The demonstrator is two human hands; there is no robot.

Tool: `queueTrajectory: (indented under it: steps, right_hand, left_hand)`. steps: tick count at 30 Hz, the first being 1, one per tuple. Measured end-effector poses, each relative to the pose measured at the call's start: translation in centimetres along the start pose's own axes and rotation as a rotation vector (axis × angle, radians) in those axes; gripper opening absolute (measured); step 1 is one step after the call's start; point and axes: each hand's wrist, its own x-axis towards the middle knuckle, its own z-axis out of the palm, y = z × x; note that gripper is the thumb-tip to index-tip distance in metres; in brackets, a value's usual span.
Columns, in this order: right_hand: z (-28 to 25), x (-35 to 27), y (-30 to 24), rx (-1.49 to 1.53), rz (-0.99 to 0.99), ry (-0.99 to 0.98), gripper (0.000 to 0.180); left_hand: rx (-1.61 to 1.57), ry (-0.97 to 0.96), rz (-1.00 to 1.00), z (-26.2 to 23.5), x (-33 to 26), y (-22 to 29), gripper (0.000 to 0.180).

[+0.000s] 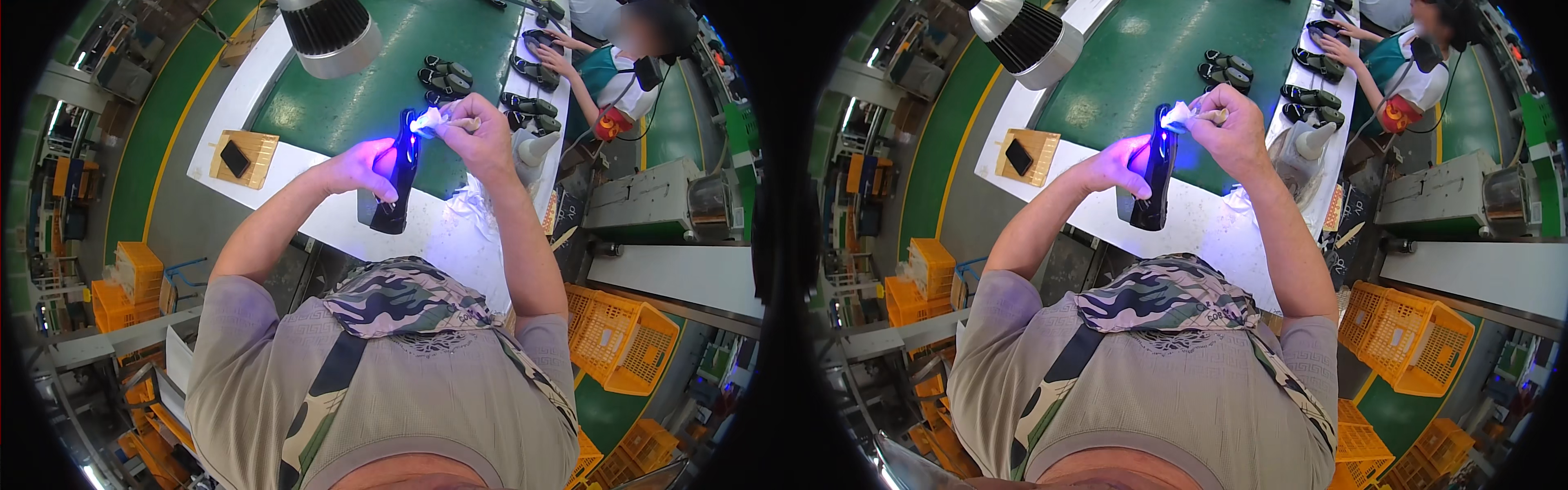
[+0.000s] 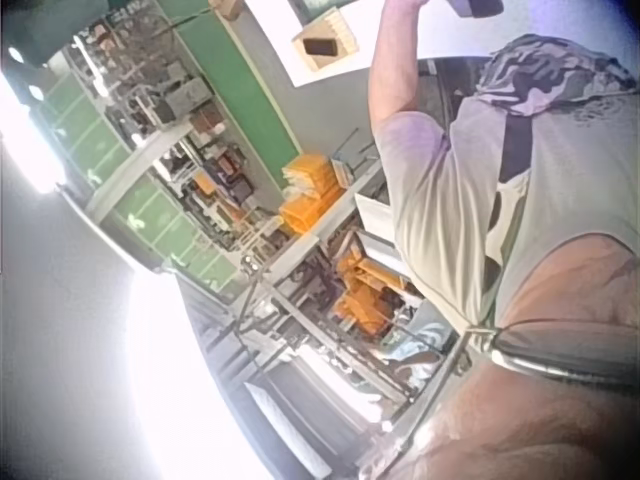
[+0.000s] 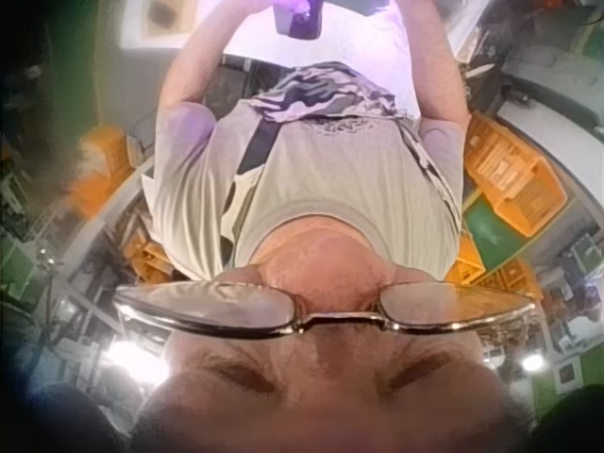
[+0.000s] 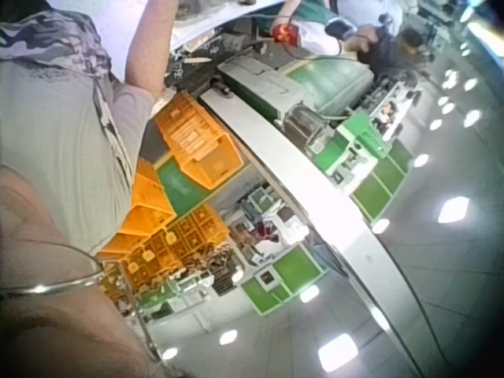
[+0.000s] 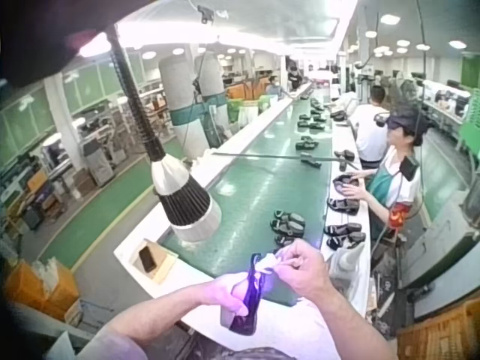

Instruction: The person repeatedly picks up dark-colored sandals from a white workbench and wipes them with a white cloth. The person handles the sandals one at a time, wiping the surface and then placing them back on the table. The process is repetitive and continuous throughout the clip.

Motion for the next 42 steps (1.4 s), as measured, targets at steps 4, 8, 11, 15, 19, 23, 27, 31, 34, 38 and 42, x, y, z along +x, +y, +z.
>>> queueTrajectory:
  steps: [4,8,11,15,19,23,27,31,34,38,42]
  right_hand:
    - [0.2,-0.8,0.6,0.041,0.06,-0.062,0.019]
    - [0.6,-1.8,1.9,0.087,0.058,-0.085,0.02]
    - [1.0,-2.6,1.6,0.107,0.088,-0.104,0.019]
    - [1.0,-3.5,1.9,0.066,0.073,-0.154,0.017]
    - [0.2,-4.3,1.9,0.097,0.134,-0.23,0.016]
    - [-0.7,-5.3,1.3,0.138,0.152,-0.257,0.017]
    - [-1.8,-6.5,1.5,0.156,0.181,-0.265,0.019]
    - [-3.2,-7.6,1.6,0.155,0.193,-0.27,0.019]
    - [-3.9,-8.4,2.5,0.222,0.197,-0.232,0.019]
    - [-3.4,-9.0,3.3,0.375,0.297,-0.145,0.019]
    - [-2.2,-9.5,3.9,0.523,0.351,-0.124,0.018]
  left_hand:
    - [-0.169,0.031,-0.026,-0.3,0.0,-0.4,0.062]
    - [-0.273,0.087,-0.025,0.0,-0.1,-1.0,0.075]
    - [-0.328,0.118,-0.034,-0.2,-0.2,-1.6,0.077]
    - [-0.408,0.174,-0.004,0.3,-0.4,-2.2,0.057]
    - [-0.476,0.21,0.005,0.7,-0.4,-2.9,0.05]
    - [-0.529,0.281,0.017,1.6,-0.2,-4.0,0.047]
    - [-0.579,0.342,0.031,2.5,-0.2,-5.6,0.052]
    - [-0.715,0.444,0.128,4.3,-0.3,-6.7,0.05]
    - [-0.891,0.494,0.186,4.9,-0.8,-8.5,0.053]
    - [-0.984,0.452,0.3,6.3,-1.6,-9.9,0.062]
    - [-1.009,0.464,0.421,8.2,-2.3,-10.3,0.07]
